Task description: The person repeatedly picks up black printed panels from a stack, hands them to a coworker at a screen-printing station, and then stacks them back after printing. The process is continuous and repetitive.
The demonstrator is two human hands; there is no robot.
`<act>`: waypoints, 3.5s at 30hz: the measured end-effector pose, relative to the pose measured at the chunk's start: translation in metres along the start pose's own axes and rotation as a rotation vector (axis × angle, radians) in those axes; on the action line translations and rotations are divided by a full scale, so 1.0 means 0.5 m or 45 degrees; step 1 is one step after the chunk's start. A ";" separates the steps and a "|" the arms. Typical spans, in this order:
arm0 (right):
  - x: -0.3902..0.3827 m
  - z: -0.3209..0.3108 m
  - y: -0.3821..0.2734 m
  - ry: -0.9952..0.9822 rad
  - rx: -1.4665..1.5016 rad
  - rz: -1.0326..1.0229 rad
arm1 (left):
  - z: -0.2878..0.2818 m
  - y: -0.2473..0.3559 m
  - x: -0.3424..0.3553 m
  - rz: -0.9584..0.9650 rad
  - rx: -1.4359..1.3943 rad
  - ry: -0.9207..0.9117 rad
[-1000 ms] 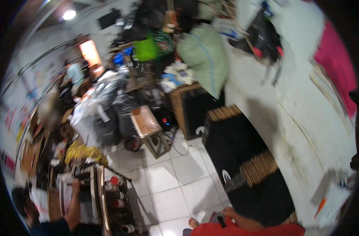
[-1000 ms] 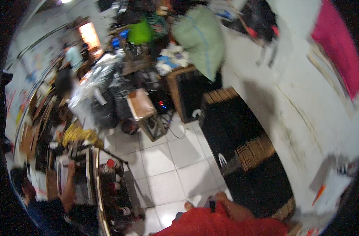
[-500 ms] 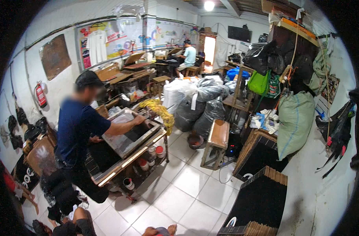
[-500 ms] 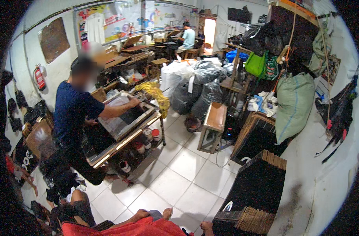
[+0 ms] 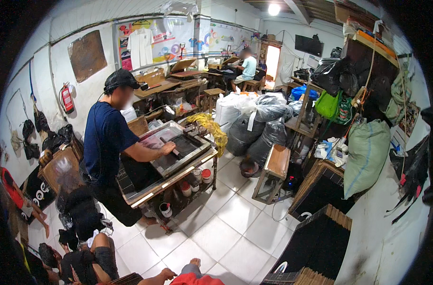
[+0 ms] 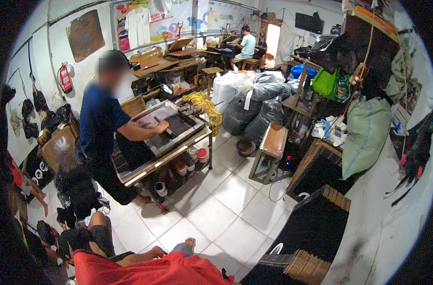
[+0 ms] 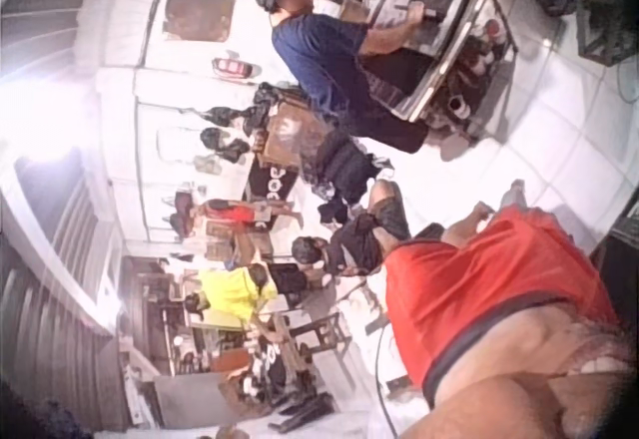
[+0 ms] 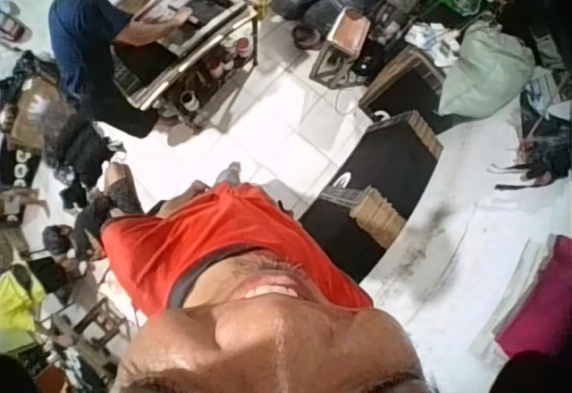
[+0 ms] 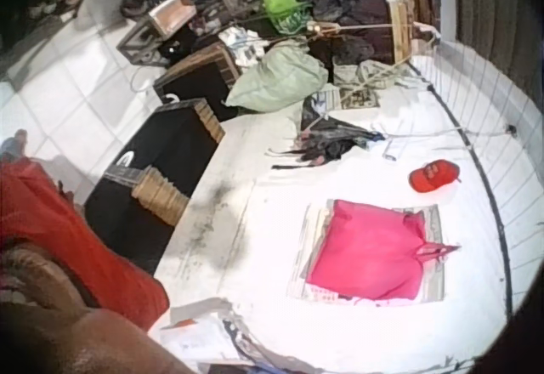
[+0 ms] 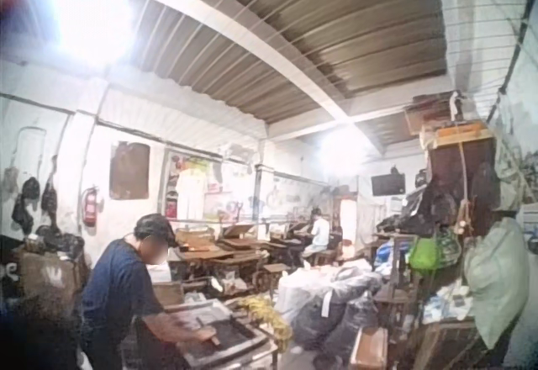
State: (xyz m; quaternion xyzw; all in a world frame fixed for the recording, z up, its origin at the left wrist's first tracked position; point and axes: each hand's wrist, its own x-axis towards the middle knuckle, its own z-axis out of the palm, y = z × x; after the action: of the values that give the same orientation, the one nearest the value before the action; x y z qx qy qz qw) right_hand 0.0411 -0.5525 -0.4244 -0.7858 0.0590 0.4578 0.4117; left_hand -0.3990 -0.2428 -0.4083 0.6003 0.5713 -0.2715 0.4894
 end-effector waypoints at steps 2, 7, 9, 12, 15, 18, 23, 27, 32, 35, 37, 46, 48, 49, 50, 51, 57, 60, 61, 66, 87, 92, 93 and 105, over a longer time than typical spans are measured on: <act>-0.013 0.010 0.034 -0.001 -0.048 0.031 | -0.043 -0.008 0.028 -0.248 -0.126 -0.156; -0.035 0.029 0.096 0.063 -0.107 0.099 | -0.225 -0.014 0.068 0.114 0.176 0.159; -0.040 0.040 0.094 0.107 -0.104 0.096 | -0.297 -0.006 0.068 -0.032 -0.416 0.318; -0.045 0.087 0.049 0.229 -0.049 0.119 | -0.431 0.008 0.062 0.017 -1.030 0.537; -0.037 0.164 -0.047 0.210 0.234 0.076 | -0.573 0.009 0.086 0.022 -1.166 0.723; -0.055 0.232 -0.138 0.073 0.417 0.085 | -0.695 -0.014 0.126 0.020 -1.446 1.029; -0.080 0.365 -0.280 0.140 0.076 0.026 | -0.820 -0.045 0.205 0.179 -1.570 1.432; -0.089 0.416 -0.322 0.192 0.089 0.063 | -0.852 -0.076 0.256 0.493 -1.781 1.360; -0.076 0.422 -0.303 0.248 0.100 0.092 | -0.879 -0.090 0.329 0.178 -1.893 1.484; -0.058 0.423 -0.276 0.290 0.116 0.194 | -0.895 -0.095 0.337 0.520 -1.946 1.347; -0.043 0.427 -0.257 0.310 0.097 0.126 | -0.908 -0.086 0.325 0.585 -1.995 1.179; -0.003 0.481 -0.282 0.191 -0.266 0.200 | -0.943 0.035 0.193 -0.265 -1.842 1.245; -0.009 0.534 -0.363 0.145 -0.541 -0.176 | -0.956 0.045 0.167 -0.154 -1.936 1.364; -0.013 0.571 -0.416 0.123 -0.667 -0.322 | -0.971 0.047 0.156 -0.140 -2.031 1.349; -0.006 0.615 -0.483 -0.091 -0.807 -0.405 | -0.983 0.045 0.143 -0.127 -2.123 1.330; -0.003 0.670 -0.556 -0.211 -0.870 -0.649 | -0.992 0.046 0.126 -0.078 -2.150 1.275; -0.023 1.086 -1.018 -0.965 0.571 -0.232 | -1.056 0.096 -0.026 0.199 -2.117 1.056; -0.002 1.206 -1.158 -1.315 1.102 -0.064 | -1.034 0.149 -0.095 0.269 -2.034 1.056; 0.010 1.225 -1.183 -1.449 1.158 0.003 | -1.024 0.162 -0.113 0.293 -2.010 1.061; 0.023 1.213 -1.189 -1.278 1.227 -0.080 | -0.975 0.202 -0.152 0.319 -1.854 0.993; -0.424 0.210 -0.534 -0.672 1.659 -0.561 | -0.760 0.829 -0.370 1.382 -0.263 0.929; -0.471 0.091 -0.414 -0.561 1.860 -0.654 | -0.757 1.086 -0.472 1.608 0.025 1.078; -0.479 0.080 -0.402 -0.531 1.914 -0.723 | -0.762 1.131 -0.503 1.677 0.020 1.095; -0.535 0.217 -0.186 -0.237 1.772 -0.786 | -0.661 1.270 -0.807 1.916 0.297 0.723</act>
State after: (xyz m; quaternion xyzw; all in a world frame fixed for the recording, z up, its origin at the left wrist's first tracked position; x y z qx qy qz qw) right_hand -0.1415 -0.4914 -0.1900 -0.2847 0.0766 0.2436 0.9240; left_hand 0.0476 -0.0320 0.2485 0.9168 0.0849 0.2351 0.3115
